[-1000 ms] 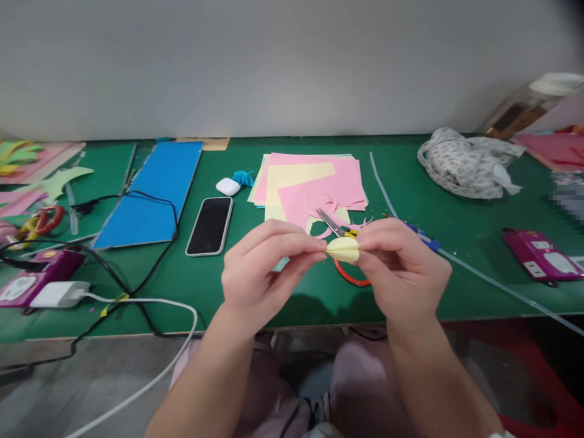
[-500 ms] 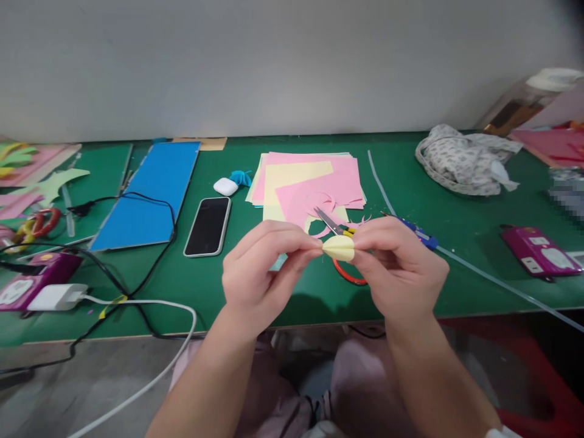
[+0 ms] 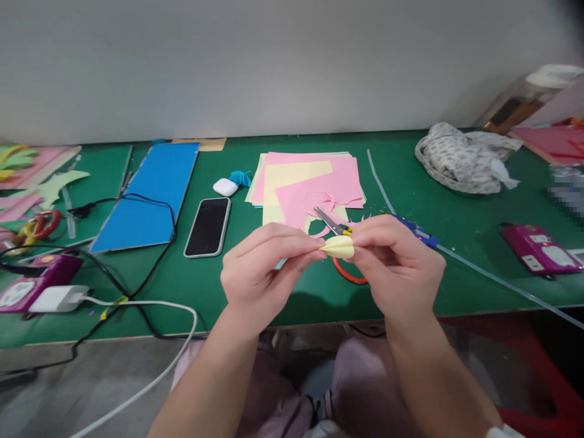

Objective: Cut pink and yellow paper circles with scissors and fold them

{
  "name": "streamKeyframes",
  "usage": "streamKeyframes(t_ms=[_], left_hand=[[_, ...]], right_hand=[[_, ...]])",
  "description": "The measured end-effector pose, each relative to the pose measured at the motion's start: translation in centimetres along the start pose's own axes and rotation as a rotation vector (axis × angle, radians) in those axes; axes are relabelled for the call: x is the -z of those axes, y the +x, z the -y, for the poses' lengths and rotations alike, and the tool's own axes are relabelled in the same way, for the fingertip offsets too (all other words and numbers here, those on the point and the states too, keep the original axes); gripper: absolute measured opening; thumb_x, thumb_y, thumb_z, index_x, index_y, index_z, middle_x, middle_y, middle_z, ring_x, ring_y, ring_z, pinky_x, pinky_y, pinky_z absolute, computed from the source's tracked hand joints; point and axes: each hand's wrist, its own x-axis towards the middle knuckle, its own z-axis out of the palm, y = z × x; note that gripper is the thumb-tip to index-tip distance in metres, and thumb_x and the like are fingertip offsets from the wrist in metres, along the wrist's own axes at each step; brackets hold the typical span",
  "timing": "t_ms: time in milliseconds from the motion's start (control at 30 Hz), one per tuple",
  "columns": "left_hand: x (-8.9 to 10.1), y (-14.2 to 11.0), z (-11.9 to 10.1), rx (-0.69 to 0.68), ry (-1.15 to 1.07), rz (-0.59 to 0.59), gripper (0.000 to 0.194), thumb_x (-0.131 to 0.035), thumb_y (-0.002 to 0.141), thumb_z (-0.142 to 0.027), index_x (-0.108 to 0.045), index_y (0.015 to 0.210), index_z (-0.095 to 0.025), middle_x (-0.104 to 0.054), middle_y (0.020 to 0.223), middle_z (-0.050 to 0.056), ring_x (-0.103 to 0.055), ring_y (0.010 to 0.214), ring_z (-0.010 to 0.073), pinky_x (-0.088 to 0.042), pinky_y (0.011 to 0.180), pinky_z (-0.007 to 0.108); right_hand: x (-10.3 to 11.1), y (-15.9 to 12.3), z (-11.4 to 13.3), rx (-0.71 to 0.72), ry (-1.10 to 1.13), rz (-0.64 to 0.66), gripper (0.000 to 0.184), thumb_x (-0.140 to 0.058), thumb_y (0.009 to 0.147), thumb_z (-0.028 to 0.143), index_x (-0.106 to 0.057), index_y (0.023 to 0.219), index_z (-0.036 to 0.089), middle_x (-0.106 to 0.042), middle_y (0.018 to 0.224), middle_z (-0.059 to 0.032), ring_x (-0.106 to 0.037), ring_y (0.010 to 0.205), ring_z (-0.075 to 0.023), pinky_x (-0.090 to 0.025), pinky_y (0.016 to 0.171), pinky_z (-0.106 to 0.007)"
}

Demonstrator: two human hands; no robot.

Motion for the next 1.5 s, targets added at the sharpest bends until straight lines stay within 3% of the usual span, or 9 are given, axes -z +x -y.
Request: streamKeyframes(t_ms=[1500], left_hand=[[-0.18, -0.16, 0.04, 0.060, 0.050, 0.007, 0.015, -0.078, 0.080, -0.007, -0.077, 0.092, -0.016, -0.075, 0.081, 0.003, -0.069, 0.072, 0.0114, -0.055, 0.064, 0.019]], right_hand=[[-0.24, 0.00, -0.13, -0.111, 0.011, -0.018, 0.020, -0.069, 0.082, 0.005, -0.073, 0.084, 0.025, -0.069, 0.078, 0.0019, -0.063, 0.070, -0.0138, -0.054, 0.057, -0.026]])
